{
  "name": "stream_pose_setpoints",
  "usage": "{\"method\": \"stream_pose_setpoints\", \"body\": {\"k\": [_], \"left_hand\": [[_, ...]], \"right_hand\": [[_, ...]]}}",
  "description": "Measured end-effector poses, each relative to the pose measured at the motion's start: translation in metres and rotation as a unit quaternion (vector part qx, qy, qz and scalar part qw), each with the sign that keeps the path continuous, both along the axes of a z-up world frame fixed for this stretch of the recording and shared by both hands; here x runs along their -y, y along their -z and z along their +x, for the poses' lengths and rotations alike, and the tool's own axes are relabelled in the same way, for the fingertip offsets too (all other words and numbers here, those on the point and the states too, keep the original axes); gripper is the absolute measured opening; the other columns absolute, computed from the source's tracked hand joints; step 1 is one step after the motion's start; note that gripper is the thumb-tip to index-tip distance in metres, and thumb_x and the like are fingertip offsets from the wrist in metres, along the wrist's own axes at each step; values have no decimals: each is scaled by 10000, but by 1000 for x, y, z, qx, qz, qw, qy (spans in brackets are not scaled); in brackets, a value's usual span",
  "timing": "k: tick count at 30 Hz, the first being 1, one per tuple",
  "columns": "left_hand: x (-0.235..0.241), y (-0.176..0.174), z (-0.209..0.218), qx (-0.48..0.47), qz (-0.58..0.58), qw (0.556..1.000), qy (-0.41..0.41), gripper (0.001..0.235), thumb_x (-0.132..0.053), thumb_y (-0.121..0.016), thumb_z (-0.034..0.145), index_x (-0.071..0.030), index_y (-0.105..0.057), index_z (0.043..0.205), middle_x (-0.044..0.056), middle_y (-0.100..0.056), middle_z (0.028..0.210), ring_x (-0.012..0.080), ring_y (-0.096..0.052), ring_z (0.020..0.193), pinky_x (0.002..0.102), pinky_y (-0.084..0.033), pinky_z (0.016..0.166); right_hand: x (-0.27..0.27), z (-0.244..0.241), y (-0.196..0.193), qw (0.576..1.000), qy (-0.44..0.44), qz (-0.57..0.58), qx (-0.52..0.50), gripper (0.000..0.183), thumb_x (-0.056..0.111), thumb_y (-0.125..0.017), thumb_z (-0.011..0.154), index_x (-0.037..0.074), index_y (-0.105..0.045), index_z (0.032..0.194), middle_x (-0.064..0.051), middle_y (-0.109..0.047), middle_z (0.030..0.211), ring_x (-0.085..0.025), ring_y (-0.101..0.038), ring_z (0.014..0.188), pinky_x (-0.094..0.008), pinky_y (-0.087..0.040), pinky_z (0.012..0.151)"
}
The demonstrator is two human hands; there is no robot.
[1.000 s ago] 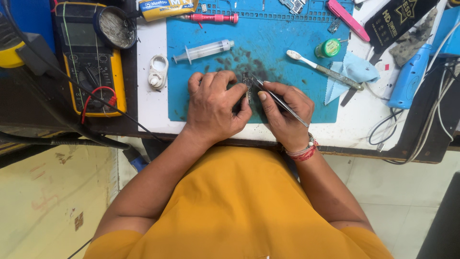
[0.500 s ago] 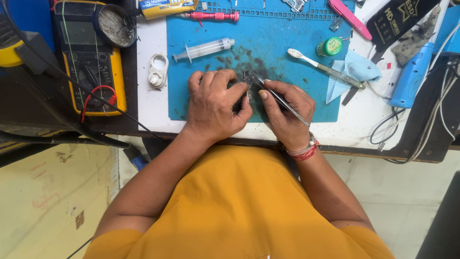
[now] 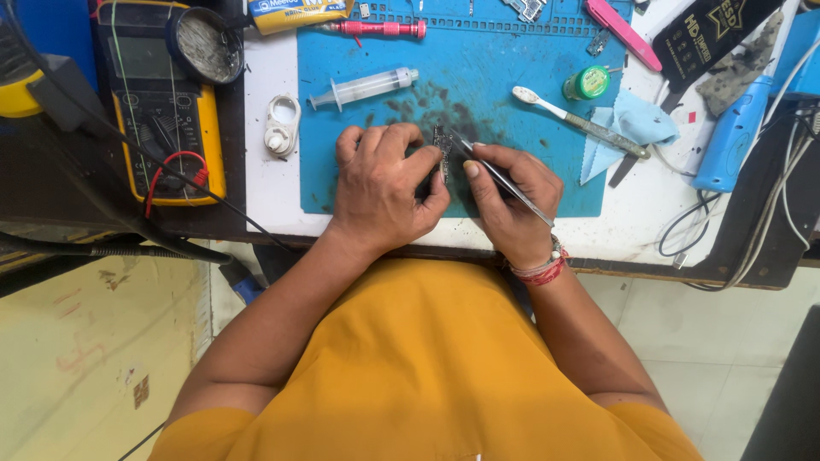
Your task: The person uses a green-handled tool to scrape or clean a small circuit board on a blue mat. They then switch to a hot air gun, applying heat to the board while using tweezers to manipulate components. The person continues to alternate between heating and adjusting the board with tweezers throughout the clip.
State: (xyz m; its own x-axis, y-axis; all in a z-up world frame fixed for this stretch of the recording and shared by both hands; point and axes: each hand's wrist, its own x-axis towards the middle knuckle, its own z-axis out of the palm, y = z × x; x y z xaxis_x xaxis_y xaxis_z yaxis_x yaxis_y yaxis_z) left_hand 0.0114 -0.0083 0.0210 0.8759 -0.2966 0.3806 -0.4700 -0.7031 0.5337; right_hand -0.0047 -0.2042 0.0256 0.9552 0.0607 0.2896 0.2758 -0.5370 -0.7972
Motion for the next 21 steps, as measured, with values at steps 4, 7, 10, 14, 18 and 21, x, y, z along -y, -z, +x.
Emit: {"method": "stream_pose_setpoints", "body": {"k": [4, 7, 10, 14, 18, 21], "left_hand": [[-1, -2, 0, 4, -10, 1000, 6, 231, -251, -724, 872, -107, -737, 1052, 80, -640, 1119, 244, -587, 1034, 448, -346, 997], [-2, -3, -2, 16, -28, 999, 3, 264, -239, -728, 843, -91, -698, 1058, 85, -649, 1093, 244, -591, 1003, 444, -344, 981], [-9, -2, -11, 11, -76, 997, 32, 209, -179, -720, 835, -108, -657, 1021, 53, -648, 1025, 236, -608, 969, 428, -381, 951], [-34, 4, -43, -18, -209, 978, 15, 164, -100, -679, 907, -78, -616, 1057, 88, -636, 1032, 244, -630, 964, 380, -488, 846], [-84, 18, -72, -59, -609, 784, -104, 357, -408, -562, 1022, -90, -580, 1183, 73, -629, 1103, 154, -641, 927, 318, -562, 756], [-144, 11, -80, -109, -754, 631, -145, 494, -534, -513, 1128, -60, -652, 1132, 102, -643, 920, 185, -627, 723, 302, -513, 624]], "right_hand": [[2, -3, 7, 997, 2, 72, -17, 190, 87, -729, 1061, -9, -692, 1221, -133, -762, 1095, -178, -737, 948, -290, -580, 828], [1, -4, 10, 989, 20, 136, -61, 214, 115, -656, 1091, 0, -680, 1270, -111, -780, 1106, -143, -731, 896, -274, -595, 799], [0, -4, 6, 998, 13, 57, -29, 199, 114, -643, 1110, 3, -681, 1271, -113, -779, 1116, -182, -743, 886, -297, -585, 803], [-8, -3, -5, 992, -11, -115, 46, 420, 233, -824, 950, 10, -640, 1254, -123, -736, 1077, -267, -701, 916, -372, -555, 822], [-20, -3, -13, 981, -31, -180, 60, 661, 380, -915, 839, 22, -578, 1281, -121, -655, 1061, -310, -634, 978, -418, -514, 855], [-27, -1, -13, 977, -19, -207, 48, 689, 384, -923, 826, 30, -562, 1294, -104, -635, 1040, -303, -612, 956, -425, -487, 834]]}}
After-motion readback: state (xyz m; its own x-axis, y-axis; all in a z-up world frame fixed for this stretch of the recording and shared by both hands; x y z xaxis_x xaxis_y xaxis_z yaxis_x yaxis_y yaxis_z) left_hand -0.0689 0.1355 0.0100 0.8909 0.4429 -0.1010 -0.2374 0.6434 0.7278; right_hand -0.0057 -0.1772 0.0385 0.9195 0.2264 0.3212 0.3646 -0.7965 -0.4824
